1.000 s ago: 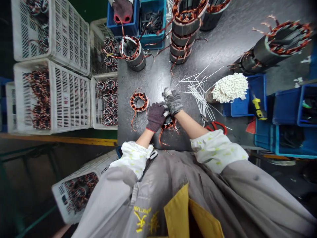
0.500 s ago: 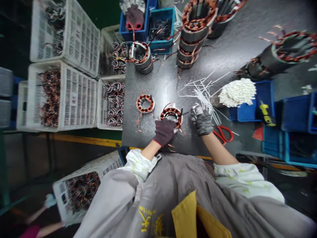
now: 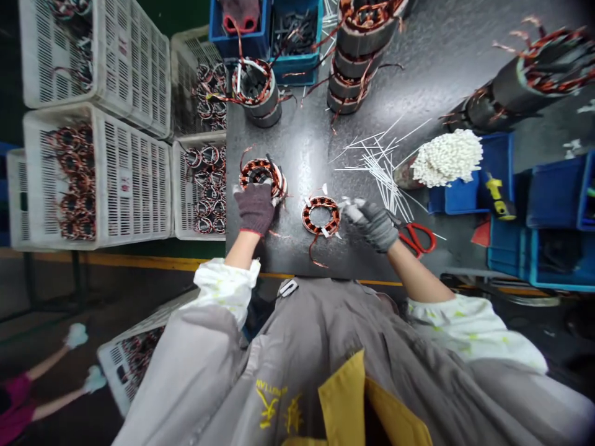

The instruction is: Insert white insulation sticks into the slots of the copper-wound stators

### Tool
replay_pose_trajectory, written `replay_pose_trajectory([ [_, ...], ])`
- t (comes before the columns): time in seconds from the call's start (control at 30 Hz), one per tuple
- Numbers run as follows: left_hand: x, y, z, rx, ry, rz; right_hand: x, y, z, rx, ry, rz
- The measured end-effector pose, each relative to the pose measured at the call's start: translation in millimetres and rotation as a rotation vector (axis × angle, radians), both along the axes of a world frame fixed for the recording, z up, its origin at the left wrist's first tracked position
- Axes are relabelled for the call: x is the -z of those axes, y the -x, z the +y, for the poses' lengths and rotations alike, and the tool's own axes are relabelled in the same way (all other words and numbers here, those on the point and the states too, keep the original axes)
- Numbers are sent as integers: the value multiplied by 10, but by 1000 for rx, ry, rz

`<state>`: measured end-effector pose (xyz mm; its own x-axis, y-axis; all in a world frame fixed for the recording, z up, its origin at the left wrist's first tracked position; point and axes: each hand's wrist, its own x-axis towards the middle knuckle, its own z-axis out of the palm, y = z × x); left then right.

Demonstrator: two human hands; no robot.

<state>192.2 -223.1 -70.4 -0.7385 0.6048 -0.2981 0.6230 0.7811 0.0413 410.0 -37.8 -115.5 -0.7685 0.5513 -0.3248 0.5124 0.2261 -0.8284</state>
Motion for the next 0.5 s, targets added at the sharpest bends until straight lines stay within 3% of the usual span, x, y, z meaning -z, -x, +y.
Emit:
replay_pose_trajectory([
  [0.1, -30, -492, 23, 114, -127, -13, -49, 250, 53, -317, -143, -46],
  [0.17, 17, -885, 57, 209, -134, -190, -68, 361, 104, -453, -248, -107],
  [0.27, 244, -1232, 105, 106, -185, -430, -44, 455, 144, -689, -345, -224],
  [0.37, 511, -1194, 88, -80, -250, -480, 38, 489, 111, -905, -373, -287],
  [0.5, 702, -959, 28, -244, -331, -495, 156, 496, -9, -1037, -381, -285],
])
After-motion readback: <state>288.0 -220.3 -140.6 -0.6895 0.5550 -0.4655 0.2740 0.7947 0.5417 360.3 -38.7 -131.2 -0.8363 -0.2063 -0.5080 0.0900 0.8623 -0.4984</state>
